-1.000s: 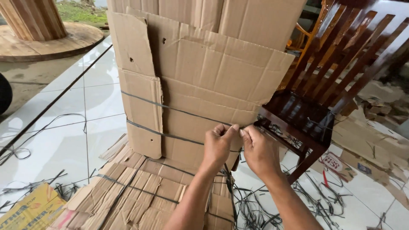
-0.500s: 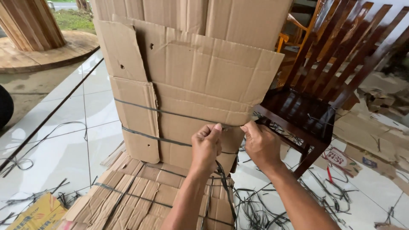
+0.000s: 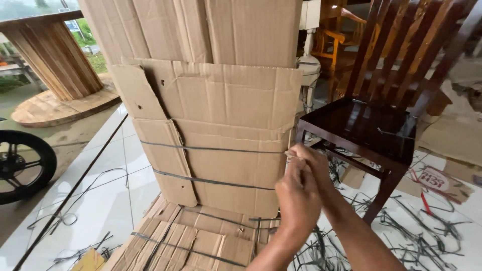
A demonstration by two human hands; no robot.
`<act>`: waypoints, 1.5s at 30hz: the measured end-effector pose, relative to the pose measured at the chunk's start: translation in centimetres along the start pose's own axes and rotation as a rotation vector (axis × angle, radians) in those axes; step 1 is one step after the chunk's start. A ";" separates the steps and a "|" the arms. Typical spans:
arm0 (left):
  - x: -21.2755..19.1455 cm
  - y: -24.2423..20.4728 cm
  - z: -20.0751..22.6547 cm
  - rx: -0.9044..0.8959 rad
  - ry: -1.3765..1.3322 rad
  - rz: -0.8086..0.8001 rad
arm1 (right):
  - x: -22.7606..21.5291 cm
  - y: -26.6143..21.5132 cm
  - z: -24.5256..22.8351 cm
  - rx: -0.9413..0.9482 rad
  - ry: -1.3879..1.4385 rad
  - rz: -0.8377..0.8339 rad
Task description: Securing stacks of cardboard sheets using plastic straps tied by hand and trimmed with a tool.
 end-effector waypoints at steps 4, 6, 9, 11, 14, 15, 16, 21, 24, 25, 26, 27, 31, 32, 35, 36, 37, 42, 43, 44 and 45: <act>0.9 -0.7 -1.0 0.078 0.030 0.004 | -0.5 -0.9 0.1 0.676 0.208 -0.191; 1.2 -0.4 -0.5 0.105 0.123 -0.048 | 0.8 -1.1 2.0 0.599 0.268 -0.152; 2.5 0.4 -0.1 0.130 0.290 -0.144 | 0.8 -1.7 1.3 0.542 0.444 -0.095; 5.1 0.9 -2.0 0.124 0.370 -0.192 | 1.0 -2.3 0.9 0.568 0.567 -0.080; 6.3 2.1 -0.8 0.300 1.860 -0.010 | 1.5 -2.1 2.1 0.484 0.495 -0.051; 4.1 2.4 1.5 0.293 1.214 -0.166 | 1.6 -2.0 2.4 0.418 0.433 -0.024; 2.4 2.9 4.4 0.274 0.561 -0.282 | 1.5 -1.5 2.7 0.345 0.370 0.007; -0.5 5.1 1.1 0.408 0.509 -0.219 | -0.1 -0.3 1.0 0.274 0.425 0.085; -1.1 5.4 1.3 0.588 0.565 -0.231 | -3.3 -0.1 -3.9 0.379 0.620 0.094; -0.6 4.8 1.9 0.714 0.605 -0.285 | -4.6 -0.3 -6.1 0.412 0.632 0.075; -0.6 4.8 2.0 0.712 0.612 -0.285 | -3.5 -0.5 -3.9 0.413 0.638 0.071; -0.2 4.5 2.3 0.767 0.670 -0.322 | -2.5 -0.7 -1.8 0.402 0.659 0.076; 1.2 4.0 0.7 0.892 0.871 -0.355 | -2.0 -0.9 -0.3 0.389 0.717 0.085; 1.6 4.3 -0.8 0.877 0.873 -0.358 | -2.2 -0.8 0.1 0.399 0.718 0.074; 2.4 4.9 -3.4 0.853 0.945 -0.337 | -2.9 -0.8 1.1 0.393 0.707 0.042; 2.7 5.0 -3.0 0.872 0.960 -0.355 | -3.2 -0.9 1.4 0.386 0.731 0.037; 3.0 5.1 -2.7 0.891 0.974 -0.373 | -3.6 -0.9 1.6 0.380 0.755 0.032; 3.6 6.0 -1.9 0.741 0.924 -0.471 | -4.0 -0.7 3.2 0.417 0.802 -0.027; 3.5 6.2 -1.6 0.685 0.912 -0.475 | -4.0 -0.8 3.5 0.421 0.847 -0.038; 3.6 6.5 -2.1 0.690 0.907 -0.480 | -4.2 -0.9 4.2 0.423 0.844 -0.030; 3.8 6.7 -2.7 0.687 0.922 -0.501 | -4.2 -1.0 4.9 0.427 0.820 -0.051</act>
Point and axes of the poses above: each hand's wrist, its own y-axis towards the middle knuckle, its own x-axis out of the palm, z = x × y, the point moved 7 cm from there along y, towards the middle knuckle, and after that the axes turned 10 degrees about x, right-handed, at the moved point
